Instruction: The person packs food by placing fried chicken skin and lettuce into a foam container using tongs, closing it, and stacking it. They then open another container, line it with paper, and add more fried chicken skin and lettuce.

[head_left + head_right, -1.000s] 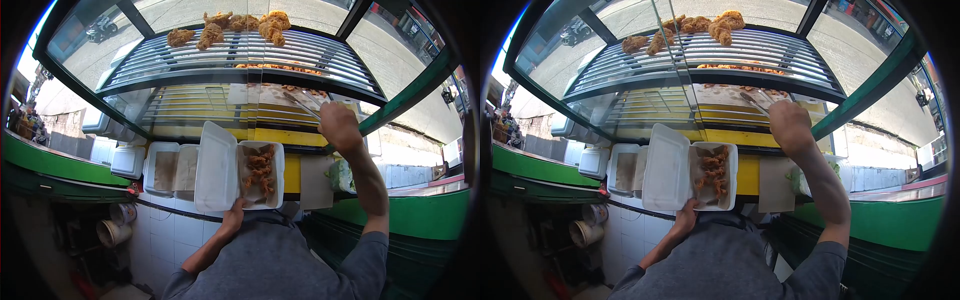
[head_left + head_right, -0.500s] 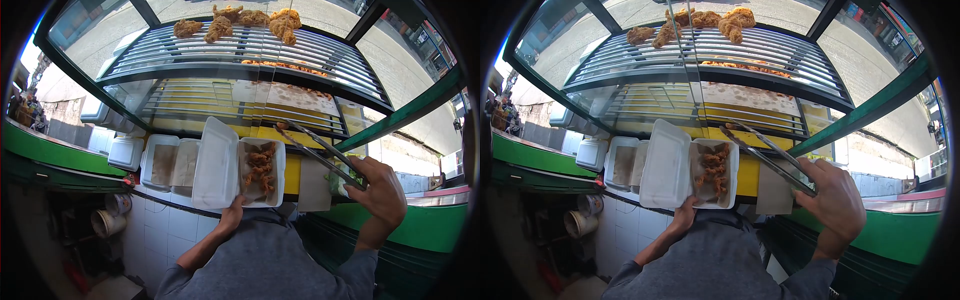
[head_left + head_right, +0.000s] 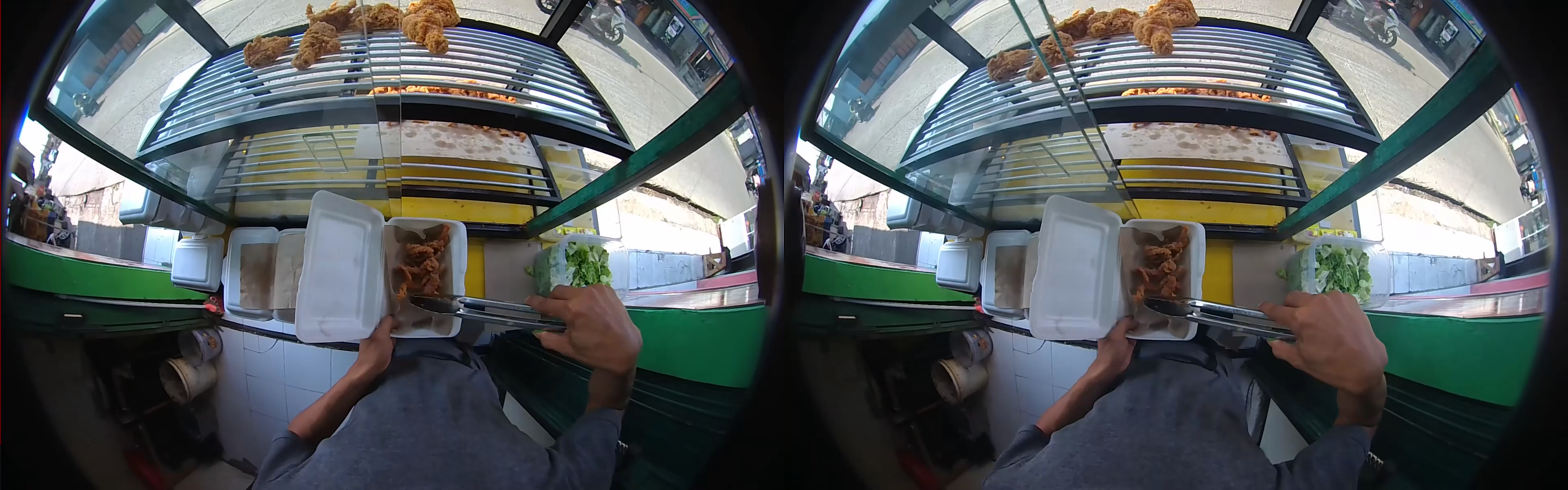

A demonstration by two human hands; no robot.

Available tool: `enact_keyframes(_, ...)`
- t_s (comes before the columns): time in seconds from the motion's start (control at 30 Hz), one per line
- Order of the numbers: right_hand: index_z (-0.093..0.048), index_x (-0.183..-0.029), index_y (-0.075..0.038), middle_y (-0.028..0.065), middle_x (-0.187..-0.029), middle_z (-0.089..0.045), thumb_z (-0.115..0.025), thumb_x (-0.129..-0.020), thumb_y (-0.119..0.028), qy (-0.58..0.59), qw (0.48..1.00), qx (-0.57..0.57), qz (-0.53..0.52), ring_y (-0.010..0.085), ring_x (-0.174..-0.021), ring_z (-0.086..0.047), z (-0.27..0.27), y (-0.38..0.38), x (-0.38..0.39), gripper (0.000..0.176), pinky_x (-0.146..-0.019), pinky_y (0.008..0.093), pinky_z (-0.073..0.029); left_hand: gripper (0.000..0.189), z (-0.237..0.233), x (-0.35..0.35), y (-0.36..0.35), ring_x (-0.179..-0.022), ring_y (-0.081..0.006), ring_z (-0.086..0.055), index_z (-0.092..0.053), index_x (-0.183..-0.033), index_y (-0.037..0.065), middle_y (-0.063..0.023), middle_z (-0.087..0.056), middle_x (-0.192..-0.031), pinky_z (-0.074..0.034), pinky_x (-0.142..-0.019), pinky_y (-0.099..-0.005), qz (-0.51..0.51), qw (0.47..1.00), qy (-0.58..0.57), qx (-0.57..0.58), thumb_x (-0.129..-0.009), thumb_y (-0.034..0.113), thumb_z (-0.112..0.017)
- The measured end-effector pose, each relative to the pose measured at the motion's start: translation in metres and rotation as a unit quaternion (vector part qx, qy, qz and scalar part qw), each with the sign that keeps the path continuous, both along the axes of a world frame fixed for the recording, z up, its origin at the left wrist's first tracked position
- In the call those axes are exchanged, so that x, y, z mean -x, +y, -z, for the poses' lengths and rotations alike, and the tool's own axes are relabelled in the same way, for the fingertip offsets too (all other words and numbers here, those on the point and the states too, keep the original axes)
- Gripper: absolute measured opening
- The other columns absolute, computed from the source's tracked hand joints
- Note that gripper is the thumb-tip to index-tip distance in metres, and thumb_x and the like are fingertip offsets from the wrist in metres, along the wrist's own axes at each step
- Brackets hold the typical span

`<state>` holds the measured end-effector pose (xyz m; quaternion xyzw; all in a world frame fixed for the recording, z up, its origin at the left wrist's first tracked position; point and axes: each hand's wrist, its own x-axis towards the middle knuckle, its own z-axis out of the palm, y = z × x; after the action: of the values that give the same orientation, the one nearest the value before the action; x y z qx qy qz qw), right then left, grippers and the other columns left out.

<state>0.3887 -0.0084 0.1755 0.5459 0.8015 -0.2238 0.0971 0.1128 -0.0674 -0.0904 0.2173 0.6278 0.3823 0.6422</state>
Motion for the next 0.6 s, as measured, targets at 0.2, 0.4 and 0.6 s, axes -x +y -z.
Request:
enact_keyframes(0.2, -0.07, -0.109, -0.011, 0.0101, -0.083, -0.065, -0.074, -0.071, -0.025, 0.055, 0.998, -0.036, 0.016, 0.0323, -0.072, -0.064, 0.007, -0.004, -0.016, 0.041, -0.067, 0.0415, -0.051, 0.012, 0.024, -0.006, -0.005, -0.087, -0.0164, -0.057, -0.061, -0.096, 0.003, -0.005, -0.059, -0.092, -0.046, -0.073, -0.0288, -0.045, 0.997, -0.055, 0.006, -0.085, 0.006, -0.057)
enact_keyframes(0.4, -0.071, -0.108, -0.01, 0.0103, -0.083, -0.067, -0.075, -0.069, -0.021, 0.117, 0.992, -0.047, 0.002, 0.0305, -0.07, -0.065, 0.029, 0.004, -0.04, 0.041, -0.066, 0.0402, -0.052, 0.015, 0.009, -0.014, -0.005, -0.089, -0.0179, -0.057, -0.058, -0.099, 0.003, -0.0063, -0.058, -0.094, -0.047, -0.076, -0.0307, -0.079, 0.996, -0.049, 0.006, -0.084, 0.004, -0.057)
enact_keyframes(0.6, -0.069, -0.11, -0.004, 0.0107, -0.085, -0.068, -0.078, -0.066, -0.012, 0.25, 0.956, -0.15, -0.012, 0.0239, -0.071, -0.068, 0.033, 0.029, -0.018, 0.045, -0.063, 0.0346, -0.054, 0.024, 0.005, -0.009, -0.018, -0.057, -0.0131, -0.047, -0.061, -0.077, 0.001, -0.0041, -0.05, -0.063, -0.036, -0.051, -0.0306, -0.051, 0.997, 0.026, -0.047, -0.091, 0.019, -0.053)
